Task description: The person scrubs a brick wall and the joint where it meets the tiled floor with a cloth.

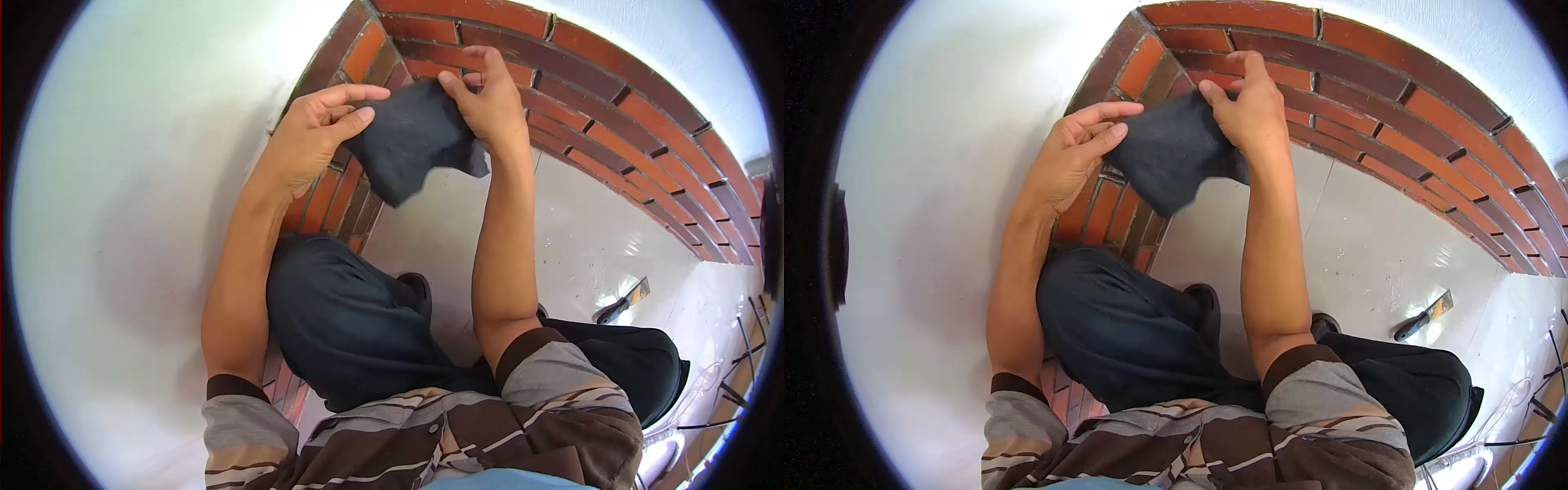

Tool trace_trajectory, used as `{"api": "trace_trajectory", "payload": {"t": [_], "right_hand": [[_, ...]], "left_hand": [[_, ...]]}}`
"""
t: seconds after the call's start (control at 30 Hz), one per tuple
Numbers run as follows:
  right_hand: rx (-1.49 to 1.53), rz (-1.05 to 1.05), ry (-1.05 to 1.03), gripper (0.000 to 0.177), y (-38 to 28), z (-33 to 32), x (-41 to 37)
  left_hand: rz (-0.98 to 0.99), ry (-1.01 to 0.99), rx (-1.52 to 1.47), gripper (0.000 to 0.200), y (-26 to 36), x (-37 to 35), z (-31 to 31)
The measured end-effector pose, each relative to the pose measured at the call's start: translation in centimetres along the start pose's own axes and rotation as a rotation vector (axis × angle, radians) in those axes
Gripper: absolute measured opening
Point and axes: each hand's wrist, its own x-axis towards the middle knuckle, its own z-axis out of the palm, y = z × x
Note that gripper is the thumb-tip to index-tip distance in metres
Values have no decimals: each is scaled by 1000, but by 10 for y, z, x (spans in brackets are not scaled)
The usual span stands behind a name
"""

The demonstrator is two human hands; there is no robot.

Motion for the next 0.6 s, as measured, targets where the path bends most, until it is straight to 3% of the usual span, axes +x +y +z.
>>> {"api": "trace_trajectory", "payload": {"t": [0.13,0.23,0.37,0.4,0.47,0.57,0.6], "right_hand": [[133,32,-225,33,16,3,4],[201,89,-417,34,20,-10,7],[261,54,-575,36,21,-22,5],[257,2,-637,37,25,-23,5],[251,-103,-763,42,32,-23,7],[8,-311,-845,56,29,-24,2],[-32,-261,-870,67,25,-24,0]], "left_hand": [[-106,-197,156,47,13,-6,8],[-64,-282,276,51,-1,-1,5],[-227,-267,225,50,-1,2,5],[-189,-283,280,48,-2,2,7],[-116,-312,389,45,-5,0,14],[-150,-301,758,43,-9,6,15],[-173,-265,778,44,-7,6,15]]}}
